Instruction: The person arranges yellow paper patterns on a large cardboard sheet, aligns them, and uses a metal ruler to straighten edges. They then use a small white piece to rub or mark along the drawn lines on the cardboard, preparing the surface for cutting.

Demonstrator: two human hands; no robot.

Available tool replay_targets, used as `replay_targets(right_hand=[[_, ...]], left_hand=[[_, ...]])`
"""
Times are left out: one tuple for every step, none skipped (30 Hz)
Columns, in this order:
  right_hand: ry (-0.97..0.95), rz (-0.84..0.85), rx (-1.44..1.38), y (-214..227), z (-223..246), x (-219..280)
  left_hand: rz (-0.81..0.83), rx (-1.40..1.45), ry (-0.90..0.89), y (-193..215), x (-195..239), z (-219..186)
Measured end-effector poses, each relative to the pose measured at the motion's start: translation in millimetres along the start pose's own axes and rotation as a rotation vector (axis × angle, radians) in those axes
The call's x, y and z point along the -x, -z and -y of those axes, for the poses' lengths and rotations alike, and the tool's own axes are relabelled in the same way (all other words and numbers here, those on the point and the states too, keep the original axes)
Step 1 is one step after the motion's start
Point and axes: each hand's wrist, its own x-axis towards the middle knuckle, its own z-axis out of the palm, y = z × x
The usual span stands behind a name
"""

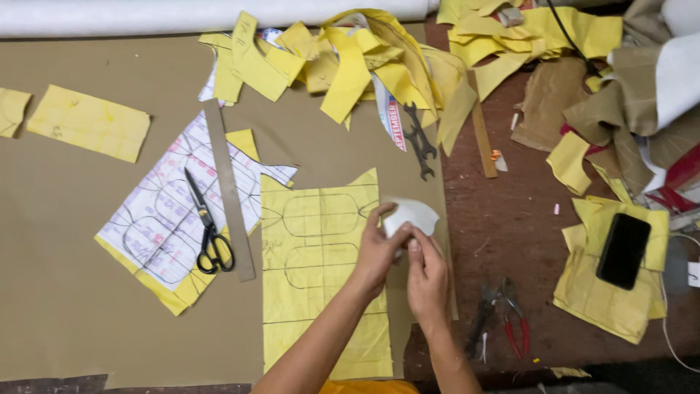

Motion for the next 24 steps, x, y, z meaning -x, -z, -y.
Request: replay_targets(right_hand=[[-0.067, -0.007, -0.045, -8.9, -1.2, 3.6], [-0.135, -0.014, -0.089, -18.0, -4.7, 8.1], [-0.197, -0.021, -0.132, -27.2, -11.1, 9.6], [-0.17, -0.016, -0.058, -35.3, -19.9, 9.7], [-0.147, -0.017, 0.02, -40.6, -31.3, 7.8], [-0.124, -0.017, 0.098, -45.8, -45.3, 3.1], [-0.106, -0.049, 0.173, -47.9, -62.2, 1.0], [-0.088, -0.08, 0.247, -49.2, -80.9, -3.2], [-0.061, -0.115, 0.318, -51.0, -100.1, -11.7], [-0.036, -0.154, 0.367, -51.1, -118.2, -16.9], [-0.012, -0.191, 0.414, -51.5, -134.4, -21.0], [0.013, -0.228, 0.46, -52.9, -148.8, -23.4], [-0.023, -0.212, 0.54, -55.7, -161.6, -24.3], [-0.059, -0.197, 0.62, -58.7, -172.4, -24.5], [-0.095, -0.176, 0.7, -62.0, -180.5, -22.8], [-0.117, -0.17, 0.717, -64.6, -187.2, -22.2], [-0.138, -0.163, 0.735, -66.7, -192.4, -20.4], [-0.16, -0.156, 0.753, -69.3, -196.2, -19.3], [-0.143, -0.166, 0.784, -70.4, -198.0, -17.5], [-0.125, -0.175, 0.815, -71.3, -198.8, -15.8], [-0.103, -0.19, 0.848, -71.4, -200.2, -16.9], [-0.103, -0.201, 0.868, -71.5, -200.8, -16.5], [-0.096, -0.208, 0.886, -71.6, -200.9, -17.6], [-0.089, -0.216, 0.905, -71.1, -200.5, -18.2]], left_hand=[[-0.047, -0.013, -0.04, 14.2, -7.4, -4.5], [-0.095, -0.026, -0.079, 29.6, -15.0, -9.7], [-0.141, -0.117, -0.16, 46.0, -28.0, -19.6], [-0.187, -0.209, -0.24, 65.1, -44.9, -34.9], [-0.215, -0.405, -0.486, 86.1, -64.7, -56.3], [-0.24, -0.602, -0.733, 107.7, -84.5, -80.7], [-0.227, -0.541, -0.652, 130.9, -99.6, -103.7], [-0.29, -0.747, -0.898, 153.0, -117.2, -130.8], [-0.441, -0.803, -0.525, 172.7, -131.7, -156.5], [-0.41, -0.868, -0.965, 189.0, -149.2, -185.2], [-0.455, -0.944, -0.92, 203.2, -162.4, -210.6], [-0.5, -1.019, -0.873, 212.8, -176.0, -233.2], [-0.517, -1.066, -0.847, 217.2, -189.7, -250.3], [-0.533, -1.113, -0.821, 220.9, -202.9, -265.5], [-0.552, -1.161, -0.789, 225.8, -213.3, -274.9], [-0.559, -1.263, -0.753, 228.3, -224.0, -277.4], [-0.563, -1.364, -0.712, 228.6, -234.7, -273.2], [-0.566, -1.464, -0.668, 229.6, -244.4, -265.7], [-0.53, -1.469, -0.789, 229.0, -250.3, -249.5], [-0.491, -1.47, -0.908, 228.6, -253.6, -230.1], [-0.438, -1.386, -0.879, 223.3, -258.8, -208.0], [-0.365, -1.348, -0.828, 220.0, -259.9, -185.1], [-0.277, -1.243, -0.716, 217.2, -257.0, -161.8], [-0.246, -1.207, -0.82, 212.6, -254.9, -141.7]])
